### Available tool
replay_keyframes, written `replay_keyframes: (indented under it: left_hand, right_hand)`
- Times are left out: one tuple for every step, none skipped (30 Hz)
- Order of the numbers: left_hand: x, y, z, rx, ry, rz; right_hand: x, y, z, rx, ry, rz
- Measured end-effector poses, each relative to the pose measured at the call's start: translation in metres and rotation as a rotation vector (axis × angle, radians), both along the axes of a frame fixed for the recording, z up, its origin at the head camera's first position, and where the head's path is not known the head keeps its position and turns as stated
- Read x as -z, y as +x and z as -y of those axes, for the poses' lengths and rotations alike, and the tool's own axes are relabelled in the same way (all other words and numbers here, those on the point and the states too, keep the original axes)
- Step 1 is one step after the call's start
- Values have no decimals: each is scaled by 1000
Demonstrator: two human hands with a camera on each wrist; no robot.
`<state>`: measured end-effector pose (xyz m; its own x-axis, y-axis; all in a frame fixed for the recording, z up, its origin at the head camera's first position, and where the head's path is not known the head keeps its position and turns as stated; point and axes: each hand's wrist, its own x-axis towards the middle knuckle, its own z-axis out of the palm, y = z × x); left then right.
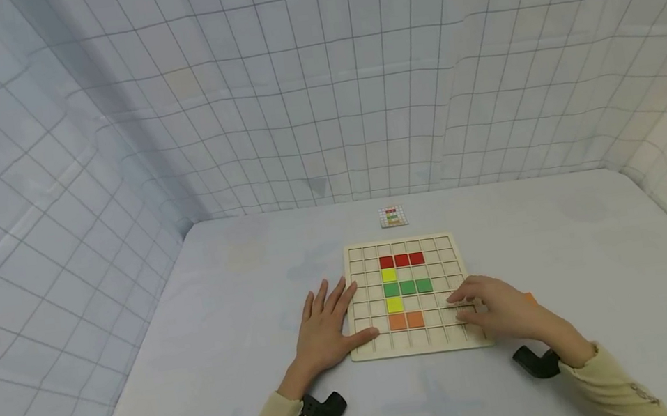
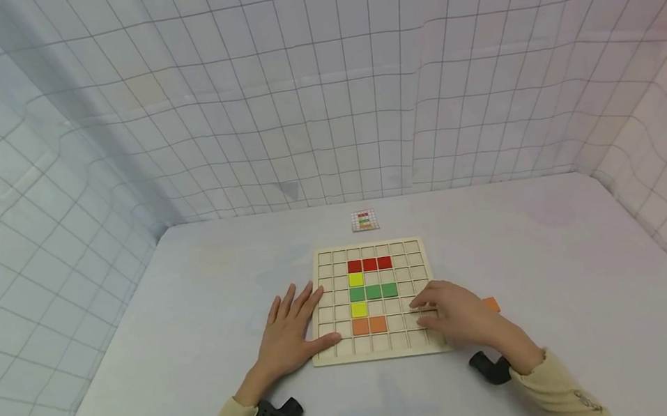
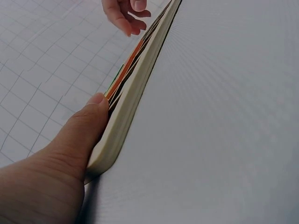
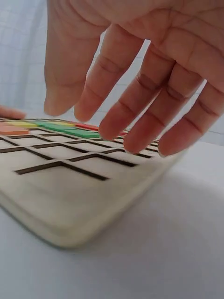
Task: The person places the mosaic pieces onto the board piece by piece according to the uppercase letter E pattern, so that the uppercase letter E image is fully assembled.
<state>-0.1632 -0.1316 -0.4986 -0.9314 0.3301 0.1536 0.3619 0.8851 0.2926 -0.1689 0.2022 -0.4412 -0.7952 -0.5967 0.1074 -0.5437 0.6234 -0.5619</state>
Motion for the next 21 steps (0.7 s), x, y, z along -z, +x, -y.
replay_keyframes:
  left_hand:
    - [0,0,0,-2,-1,2]
    - [0,0,0,-4,-1,2]
    - [0,1,0,-5,-3,4]
    - [0,0,-1,-6,-2,4]
    - [0,0,-1,-5,-2,4]
    - [0,0,-1,-5,-1,2]
    - [0,0,-1,-4,-1,1]
    - [0,0,-1,-4,-2,0]
    - [1,0,-1,-5,-2,0]
    - [1,-1,0,-5,-2,1]
    - [1,-1,0,-5,-3,2]
    - [2,-1,0,-5,-5,3]
    - [2,-1,0,-5,-5,4]
    - [2,-1,0,-5,-6,5]
    - [1,-1,0,-5,-5,5]
    - [1,-1,0,-4,-5,6]
    - [0,0,0,-4,-5,6]
    - [0,0,0,-4,-5,6]
    - [-1,0,0,-4,-3,7]
    - [-1,0,-1,-2,0,3]
    - [-1,0,-1,-2,-2,7]
  right_hand:
    - [-1,0,-5,20,9,5]
    - [-2,0,-10,41,18,12]
    - [-3,0,-15,60,25,19]
    - [-4,0,-19,84,36,25]
    - [-6,0,-24,105,46,33]
    - [-7,0,-29,128,60,33]
    - [-8,0,-34,145,70,40]
    - [-9,-1,-38,158,77,48]
    - [-10,-1,-42,164,83,52]
    - [-11,-2,-46,174,87,61]
    - [-12,-3,-50,174,84,71]
    - [-12,-3,-53,177,84,78]
    - [-12,-4,-56,180,87,86]
    - [-12,-5,-59,179,89,88]
    - [-12,-6,-62,178,92,91]
    - [-12,-6,-64,183,100,99]
    - [-11,-6,-66,183,108,103]
    - [-11,-7,-68,186,120,106]
    - [-10,-7,-69,192,129,116]
    - [-10,-7,-71,194,132,128]
    - [-9,-7,-72,199,140,142]
